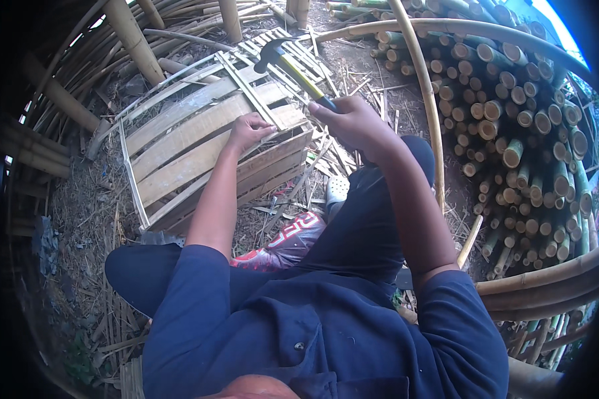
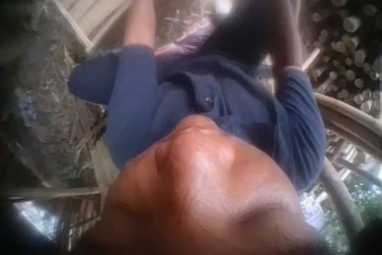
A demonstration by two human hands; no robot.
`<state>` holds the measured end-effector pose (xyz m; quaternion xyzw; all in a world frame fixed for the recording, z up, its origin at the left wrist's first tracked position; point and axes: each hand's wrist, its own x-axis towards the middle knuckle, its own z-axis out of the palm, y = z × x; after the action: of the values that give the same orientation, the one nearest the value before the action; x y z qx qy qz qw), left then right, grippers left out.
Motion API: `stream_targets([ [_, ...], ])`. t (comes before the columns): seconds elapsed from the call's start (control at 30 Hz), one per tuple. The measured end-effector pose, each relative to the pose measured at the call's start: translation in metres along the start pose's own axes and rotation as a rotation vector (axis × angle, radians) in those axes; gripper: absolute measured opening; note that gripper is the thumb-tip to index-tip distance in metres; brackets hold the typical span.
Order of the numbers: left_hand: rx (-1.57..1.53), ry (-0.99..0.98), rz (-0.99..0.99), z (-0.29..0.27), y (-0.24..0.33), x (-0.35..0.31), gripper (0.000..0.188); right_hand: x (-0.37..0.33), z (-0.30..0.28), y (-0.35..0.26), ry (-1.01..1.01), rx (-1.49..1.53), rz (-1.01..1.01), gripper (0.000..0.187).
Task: The person constructs a bamboo crate by nailing bamboo strips onto a wooden frame and inserting smaller bamboo pieces into a plastic bag.
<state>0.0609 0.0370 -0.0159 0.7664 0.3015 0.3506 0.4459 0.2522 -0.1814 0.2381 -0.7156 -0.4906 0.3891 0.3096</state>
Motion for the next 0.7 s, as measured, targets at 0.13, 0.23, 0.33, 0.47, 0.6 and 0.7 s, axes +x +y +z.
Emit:
stream_targets([
  [0.13,0.038,0.025,0.067,0.002,0.008,0.000,0.015,0.057,0.020,0.041,-0.027,-0.196,0.041,0.048],
  [0.23,0.119,-0.016,-0.038,0.003,0.015,-0.001,0.013,0.061,0.043,0.066,0.047,-0.403,0.038,0.049],
  [0.33,0.108,-0.003,0.004,-0.003,0.013,-0.001,0.010,0.058,0.047,0.076,0.069,-0.351,-0.042,0.042],
  [0.47,0.162,0.008,0.108,-0.002,0.009,0.002,0.008,0.057,0.046,0.091,0.084,-0.320,-0.090,0.037],
  [0.6,0.230,-0.009,0.109,0.000,0.010,0.006,0.010,0.053,0.045,0.091,0.063,-0.396,-0.042,0.039],
  [0.7,0.255,0.026,0.121,0.001,0.012,0.007,0.018,0.049,0.047,0.090,0.070,-0.410,-0.043,0.038],
])
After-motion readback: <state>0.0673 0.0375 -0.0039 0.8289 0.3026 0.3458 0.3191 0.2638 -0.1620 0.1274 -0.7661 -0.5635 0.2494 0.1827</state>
